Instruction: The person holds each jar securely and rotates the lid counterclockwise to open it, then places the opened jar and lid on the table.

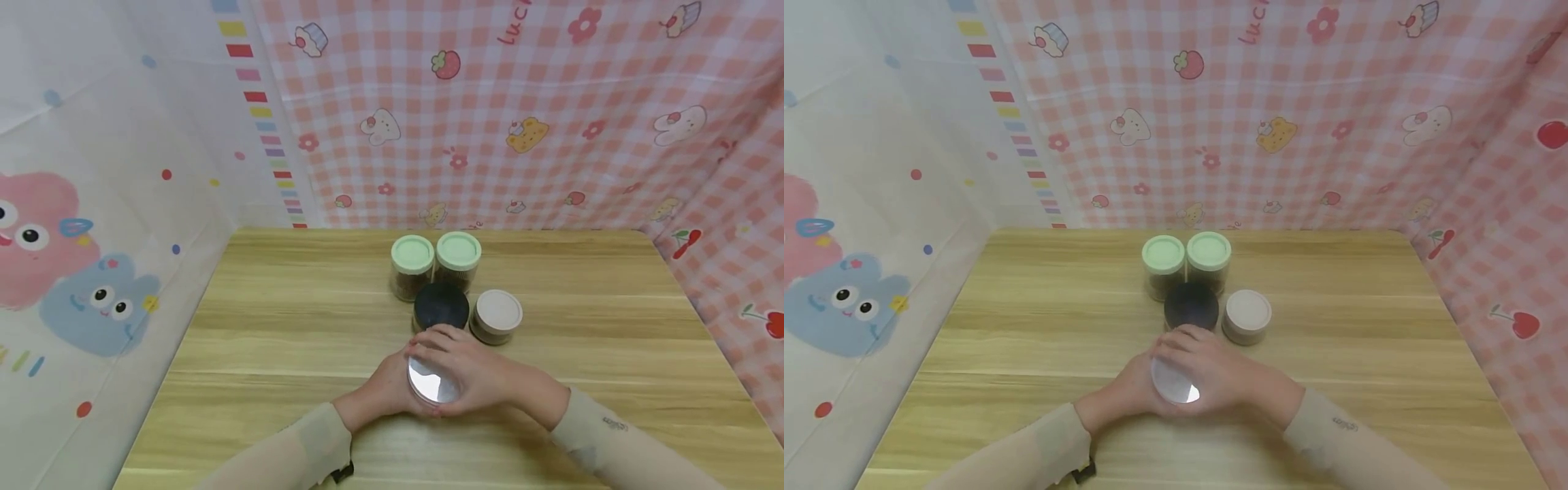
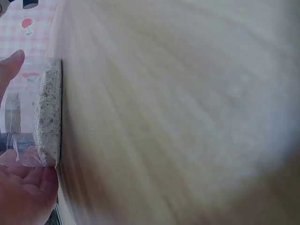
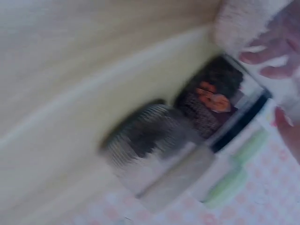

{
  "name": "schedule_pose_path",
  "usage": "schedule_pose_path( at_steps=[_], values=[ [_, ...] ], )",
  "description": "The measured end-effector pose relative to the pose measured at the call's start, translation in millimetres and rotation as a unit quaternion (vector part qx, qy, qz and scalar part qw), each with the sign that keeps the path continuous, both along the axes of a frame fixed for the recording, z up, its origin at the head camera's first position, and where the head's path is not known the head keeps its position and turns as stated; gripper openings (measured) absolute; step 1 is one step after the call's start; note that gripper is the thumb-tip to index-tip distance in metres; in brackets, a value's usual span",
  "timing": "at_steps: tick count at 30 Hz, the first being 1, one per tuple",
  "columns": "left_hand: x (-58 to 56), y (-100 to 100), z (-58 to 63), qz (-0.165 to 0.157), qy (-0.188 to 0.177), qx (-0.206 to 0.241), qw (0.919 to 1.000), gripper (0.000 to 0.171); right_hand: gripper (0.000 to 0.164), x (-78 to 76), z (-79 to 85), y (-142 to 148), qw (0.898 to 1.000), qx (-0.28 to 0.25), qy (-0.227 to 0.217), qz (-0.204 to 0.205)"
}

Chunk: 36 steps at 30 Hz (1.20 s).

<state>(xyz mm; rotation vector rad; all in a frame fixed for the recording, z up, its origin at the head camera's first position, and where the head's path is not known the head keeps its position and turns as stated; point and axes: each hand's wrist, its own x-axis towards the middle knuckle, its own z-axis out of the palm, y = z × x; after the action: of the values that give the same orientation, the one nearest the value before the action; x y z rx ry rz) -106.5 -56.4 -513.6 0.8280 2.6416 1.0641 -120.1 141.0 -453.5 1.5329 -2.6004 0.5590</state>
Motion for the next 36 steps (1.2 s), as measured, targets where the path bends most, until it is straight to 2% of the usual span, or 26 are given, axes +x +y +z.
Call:
schedule_pose_path(
  at_steps=[5, 7, 10, 14, 19, 21, 24, 27, 29, 32, 36],
  values=[
    [-2.0, -2, -1.5, 0.004, -0.03, 0.041, 0.9987, 0.111, 0.105, 11.6, 9.3, -1, 0.992, 0.069, -0.005, -0.109],
    [-3.0, -2, -2.3, 0.005, -0.039, 0.051, 0.9979, 0.112, 0.104, 13.6, 12.7, -3, 0.987, 0.086, -0.004, -0.132],
    [-3.9, -2, -2.7, 0.005, -0.042, 0.04, 0.9983, 0.116, 0.096, 11.7, 18.8, -4, 0.989, 0.092, -0.034, -0.106],
    [-3.7, 0, -0.6, -0.007, -0.027, 0.013, 0.9995, 0.121, 0.098, 11.0, 23.1, -3, 0.992, 0.079, -0.073, -0.059],
    [-3.7, 1, 0.3, -0.005, -0.027, 0.027, 0.9992, 0.115, 0.109, 13.2, 21.6, -5, 0.992, 0.071, -0.017, -0.106],
    [-3.2, 1, 0.4, 0.003, -0.035, 0.035, 0.9988, 0.116, 0.108, 12.3, 21.5, -5, 0.991, 0.071, -0.007, -0.109],
    [-2.6, 1, 1.5, -0.003, -0.033, 0.03, 0.999, 0.119, 0.099, 11.7, 23.5, -1, 0.993, 0.07, -0.055, -0.077],
    [-1.9, 2, 2.2, -0.012, -0.025, 0.023, 0.9993, 0.121, 0.101, 12.8, 26.5, 1, 0.99, 0.07, -0.111, -0.061],
    [-2.2, 2, 2.0, -0.014, -0.025, 0.028, 0.9992, 0.119, 0.102, 13.4, 27.1, 1, 0.989, 0.069, -0.107, -0.075],
    [-2.8, 2, 1.1, -0.005, -0.034, 0.042, 0.9985, 0.114, 0.099, 12.6, 27.5, -2, 0.99, 0.069, -0.077, -0.096],
    [-2.6, 1, 0.7, -0.004, -0.033, 0.038, 0.9987, 0.12, 0.092, 9.7, 28.3, -4, 0.991, 0.083, -0.084, -0.064]
  ],
)
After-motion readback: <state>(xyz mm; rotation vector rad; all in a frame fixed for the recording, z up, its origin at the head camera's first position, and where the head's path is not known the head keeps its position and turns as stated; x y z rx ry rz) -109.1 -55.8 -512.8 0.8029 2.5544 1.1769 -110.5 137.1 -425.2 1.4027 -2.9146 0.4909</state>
